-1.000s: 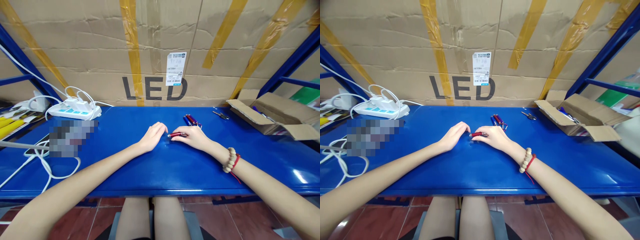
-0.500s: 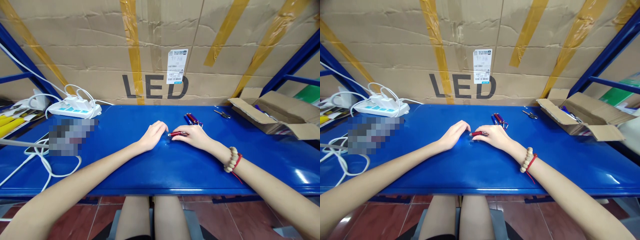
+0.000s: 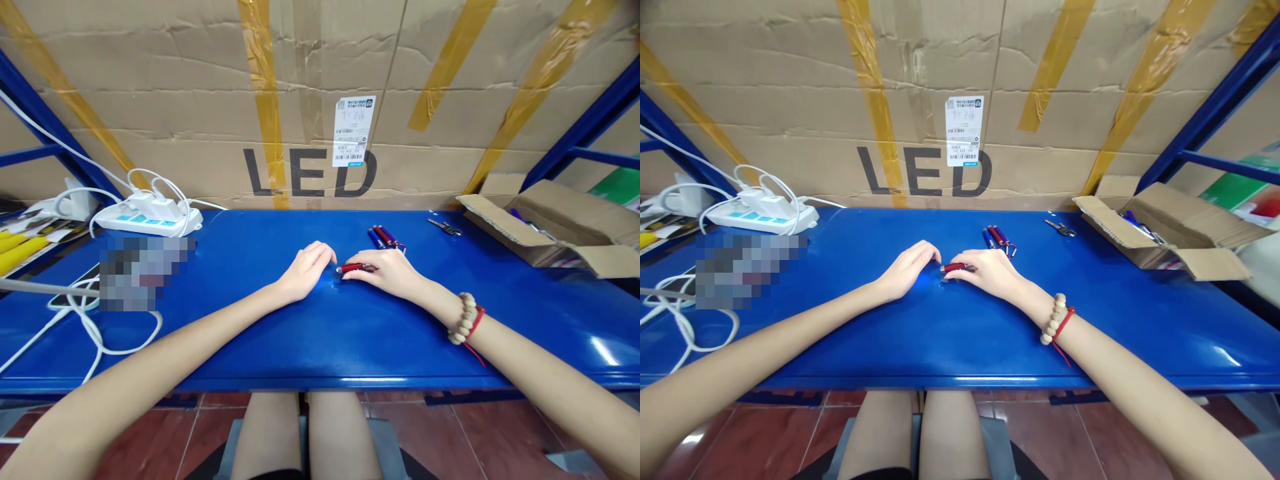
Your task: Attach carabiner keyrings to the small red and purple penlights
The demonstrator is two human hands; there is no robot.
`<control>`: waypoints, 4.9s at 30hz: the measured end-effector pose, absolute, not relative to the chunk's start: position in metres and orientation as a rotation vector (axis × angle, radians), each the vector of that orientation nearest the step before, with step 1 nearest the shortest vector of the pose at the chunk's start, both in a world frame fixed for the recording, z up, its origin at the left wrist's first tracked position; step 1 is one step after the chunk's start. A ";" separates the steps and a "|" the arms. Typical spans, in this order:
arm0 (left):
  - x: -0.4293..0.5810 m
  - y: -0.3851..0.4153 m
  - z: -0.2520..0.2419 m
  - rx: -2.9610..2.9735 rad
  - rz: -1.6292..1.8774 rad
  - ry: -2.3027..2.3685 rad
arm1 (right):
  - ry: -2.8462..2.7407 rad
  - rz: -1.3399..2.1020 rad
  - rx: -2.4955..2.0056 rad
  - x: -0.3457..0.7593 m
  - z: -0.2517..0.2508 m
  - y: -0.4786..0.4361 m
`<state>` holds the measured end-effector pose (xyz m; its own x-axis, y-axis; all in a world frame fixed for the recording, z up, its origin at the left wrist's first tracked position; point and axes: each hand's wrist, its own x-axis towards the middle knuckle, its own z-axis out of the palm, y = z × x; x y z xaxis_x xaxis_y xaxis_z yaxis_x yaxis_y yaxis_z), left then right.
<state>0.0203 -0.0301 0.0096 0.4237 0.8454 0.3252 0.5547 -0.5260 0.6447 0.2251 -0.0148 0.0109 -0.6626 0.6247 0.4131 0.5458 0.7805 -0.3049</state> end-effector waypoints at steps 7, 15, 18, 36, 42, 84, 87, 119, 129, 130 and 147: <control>0.021 -0.031 0.012 2.244 0.862 1.205 | -2.468 0.236 -0.883 0.225 0.012 -0.015; 0.021 -0.030 0.011 2.232 0.879 1.221 | -2.469 0.240 -0.873 0.224 0.012 -0.016; 0.021 -0.030 0.011 2.234 0.882 1.215 | -2.472 0.238 -0.882 0.224 0.012 -0.016; 0.020 -0.030 0.011 2.254 0.852 1.217 | -2.480 0.140 -0.897 0.224 0.011 -0.016; 0.020 -0.031 0.011 2.268 0.854 1.202 | -2.453 0.130 -0.909 0.224 0.012 -0.016; 0.021 -0.030 0.011 2.272 0.838 1.204 | -2.488 0.222 -0.941 0.224 0.012 -0.016; 0.021 -0.030 0.011 2.270 0.840 1.201 | -2.484 0.235 -0.943 0.224 0.012 -0.016; 0.022 -0.031 0.011 2.243 0.854 1.234 | -2.444 0.217 -1.000 0.223 0.015 -0.018; 0.022 -0.031 0.011 2.264 0.846 1.227 | -2.452 0.216 -0.982 0.223 0.014 -0.018; 0.022 -0.031 0.011 2.265 0.848 1.226 | -2.453 0.216 -0.980 0.223 0.014 -0.018; 0.022 -0.032 0.013 2.265 0.822 1.247 | -2.470 0.234 -0.976 0.224 0.013 -0.016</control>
